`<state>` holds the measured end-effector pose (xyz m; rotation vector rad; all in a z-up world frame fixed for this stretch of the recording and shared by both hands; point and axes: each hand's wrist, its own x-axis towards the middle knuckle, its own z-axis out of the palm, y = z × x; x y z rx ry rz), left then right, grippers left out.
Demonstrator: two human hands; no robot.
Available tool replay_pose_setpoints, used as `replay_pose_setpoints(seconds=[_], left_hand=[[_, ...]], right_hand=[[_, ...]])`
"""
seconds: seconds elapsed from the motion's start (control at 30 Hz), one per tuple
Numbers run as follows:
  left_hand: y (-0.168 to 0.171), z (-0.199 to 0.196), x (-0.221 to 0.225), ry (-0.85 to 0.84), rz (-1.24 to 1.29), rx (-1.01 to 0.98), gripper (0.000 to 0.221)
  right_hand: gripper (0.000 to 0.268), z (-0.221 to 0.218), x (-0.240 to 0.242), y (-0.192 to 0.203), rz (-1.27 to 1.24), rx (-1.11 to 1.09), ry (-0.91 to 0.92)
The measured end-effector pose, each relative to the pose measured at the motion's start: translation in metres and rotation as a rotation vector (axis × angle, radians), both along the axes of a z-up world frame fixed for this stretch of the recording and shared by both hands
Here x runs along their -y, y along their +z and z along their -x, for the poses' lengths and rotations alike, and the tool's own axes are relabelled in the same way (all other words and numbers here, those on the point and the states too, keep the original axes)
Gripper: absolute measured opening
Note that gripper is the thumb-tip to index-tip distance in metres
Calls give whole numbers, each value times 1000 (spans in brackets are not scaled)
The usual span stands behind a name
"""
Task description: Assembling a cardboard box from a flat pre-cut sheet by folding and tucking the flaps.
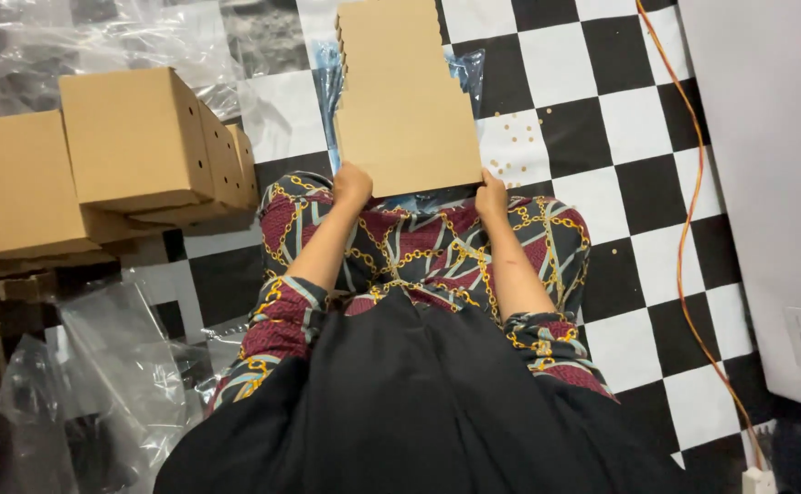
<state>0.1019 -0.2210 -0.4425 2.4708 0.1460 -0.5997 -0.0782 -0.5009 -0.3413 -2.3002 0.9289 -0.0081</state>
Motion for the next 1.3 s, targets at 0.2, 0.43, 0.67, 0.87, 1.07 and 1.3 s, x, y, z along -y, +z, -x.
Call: replay_pose_setpoints(seconds=[0.2,0.43,0.67,0.87,1.07,1.3], left_hand=[[62,22,-12,82,209,352,32],[108,10,-16,167,310,152,64],[138,-14,-29,167,492,86,65],[156,1,-24,-31,238,336,65],[101,25,5,681,918,-44,63],[26,22,14,357,305,252,25]], right_hand=[[33,-9,2,-7,91,187,-159],[48,-22,9,-21,-732,541,-474],[31,-33,2,15,-1214,543,-554],[73,-25,-27,88,-1205,485,-479],[8,-29,-11,-14,-932,548,-573],[2,-41,-26,-75,-570,443,-488]])
